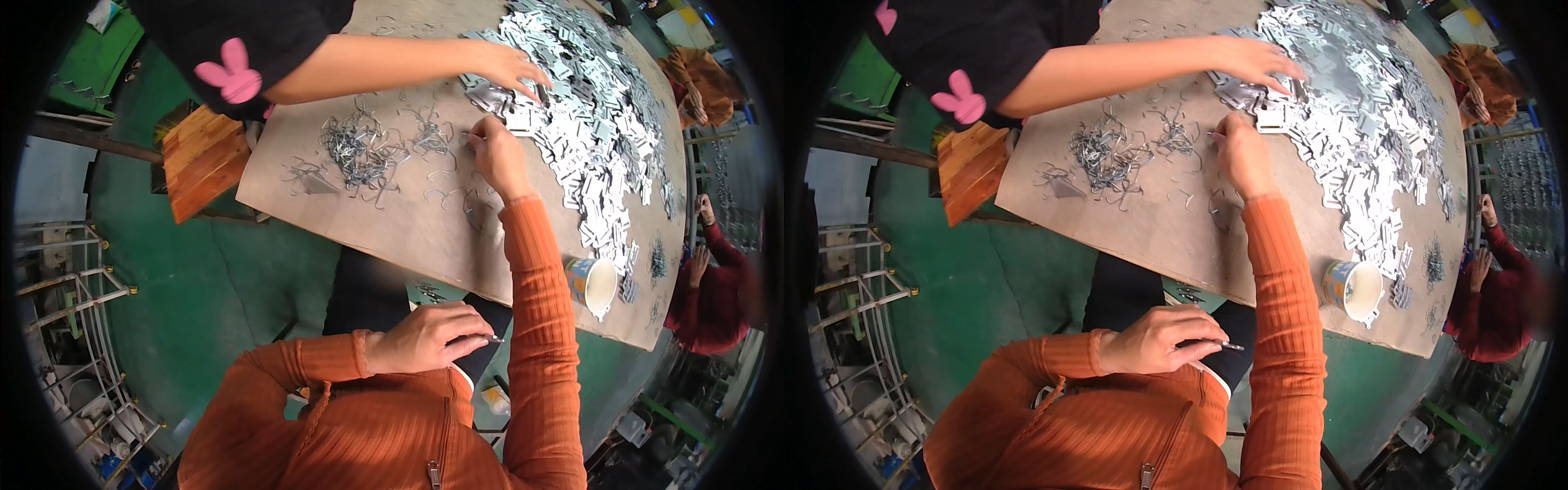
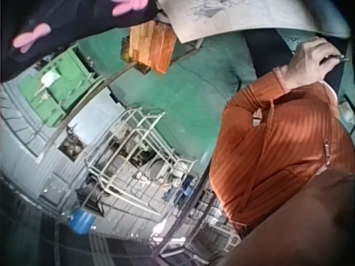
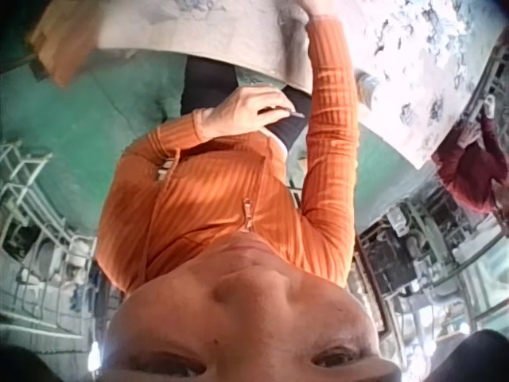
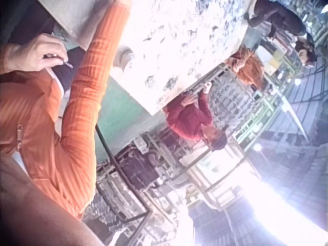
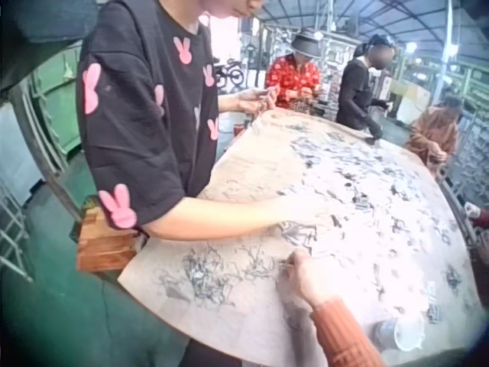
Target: The person picks up a metal plate from a pile on a table and attaches a small metal hook to it before placing the hooked plate onto a hanging rack.
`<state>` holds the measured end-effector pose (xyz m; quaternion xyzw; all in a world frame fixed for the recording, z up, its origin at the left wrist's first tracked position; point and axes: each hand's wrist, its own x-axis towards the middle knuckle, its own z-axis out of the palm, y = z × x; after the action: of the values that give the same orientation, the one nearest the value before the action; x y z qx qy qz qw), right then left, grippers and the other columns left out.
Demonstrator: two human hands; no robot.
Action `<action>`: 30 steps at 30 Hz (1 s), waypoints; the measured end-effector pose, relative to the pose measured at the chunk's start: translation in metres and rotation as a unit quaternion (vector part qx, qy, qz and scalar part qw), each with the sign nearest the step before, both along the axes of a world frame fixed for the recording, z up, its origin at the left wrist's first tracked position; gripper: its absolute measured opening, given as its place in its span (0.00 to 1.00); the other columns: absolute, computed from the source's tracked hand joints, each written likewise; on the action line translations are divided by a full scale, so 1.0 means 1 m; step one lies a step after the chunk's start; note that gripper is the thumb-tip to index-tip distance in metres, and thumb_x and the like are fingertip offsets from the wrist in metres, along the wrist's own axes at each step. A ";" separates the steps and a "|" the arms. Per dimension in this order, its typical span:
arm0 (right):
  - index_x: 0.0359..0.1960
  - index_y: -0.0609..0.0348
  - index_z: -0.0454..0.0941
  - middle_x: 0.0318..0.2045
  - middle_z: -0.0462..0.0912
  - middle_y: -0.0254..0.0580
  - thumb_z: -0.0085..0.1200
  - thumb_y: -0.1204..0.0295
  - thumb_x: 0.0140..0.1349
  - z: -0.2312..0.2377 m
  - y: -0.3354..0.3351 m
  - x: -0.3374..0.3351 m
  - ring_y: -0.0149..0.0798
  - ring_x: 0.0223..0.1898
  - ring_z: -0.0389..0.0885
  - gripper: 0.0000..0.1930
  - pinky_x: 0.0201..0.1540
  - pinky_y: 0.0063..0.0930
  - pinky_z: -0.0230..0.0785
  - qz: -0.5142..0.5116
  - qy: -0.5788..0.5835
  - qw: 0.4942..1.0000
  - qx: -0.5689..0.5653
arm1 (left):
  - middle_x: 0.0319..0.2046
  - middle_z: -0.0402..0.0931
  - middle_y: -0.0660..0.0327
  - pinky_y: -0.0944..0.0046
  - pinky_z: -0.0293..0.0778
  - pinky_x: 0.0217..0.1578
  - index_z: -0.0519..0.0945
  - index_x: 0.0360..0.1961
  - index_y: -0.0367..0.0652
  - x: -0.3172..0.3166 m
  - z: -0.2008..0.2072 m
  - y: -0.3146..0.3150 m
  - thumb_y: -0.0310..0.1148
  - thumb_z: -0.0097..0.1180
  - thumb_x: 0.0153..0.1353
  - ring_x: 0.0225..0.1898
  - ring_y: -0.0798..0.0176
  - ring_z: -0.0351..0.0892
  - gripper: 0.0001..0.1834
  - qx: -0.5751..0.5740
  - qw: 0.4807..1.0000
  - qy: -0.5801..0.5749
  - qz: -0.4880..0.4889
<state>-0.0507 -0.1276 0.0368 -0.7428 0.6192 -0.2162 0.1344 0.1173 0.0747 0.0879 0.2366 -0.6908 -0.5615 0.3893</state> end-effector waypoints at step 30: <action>0.38 0.68 0.74 0.31 0.80 0.43 0.57 0.86 0.55 0.129 0.309 0.025 0.29 0.29 0.80 0.09 0.33 0.20 0.74 -0.320 -0.353 0.854 -0.209 | 0.30 0.79 0.55 0.64 0.74 0.29 0.80 0.35 0.36 -0.043 0.032 0.002 0.20 0.61 0.50 0.28 0.55 0.79 0.09 -0.164 0.985 0.011 -0.054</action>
<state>-0.0260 0.1818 0.1660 -0.3876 0.6738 -0.6196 0.1088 0.0743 0.0772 0.1201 0.1256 -0.7811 -0.4633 0.3993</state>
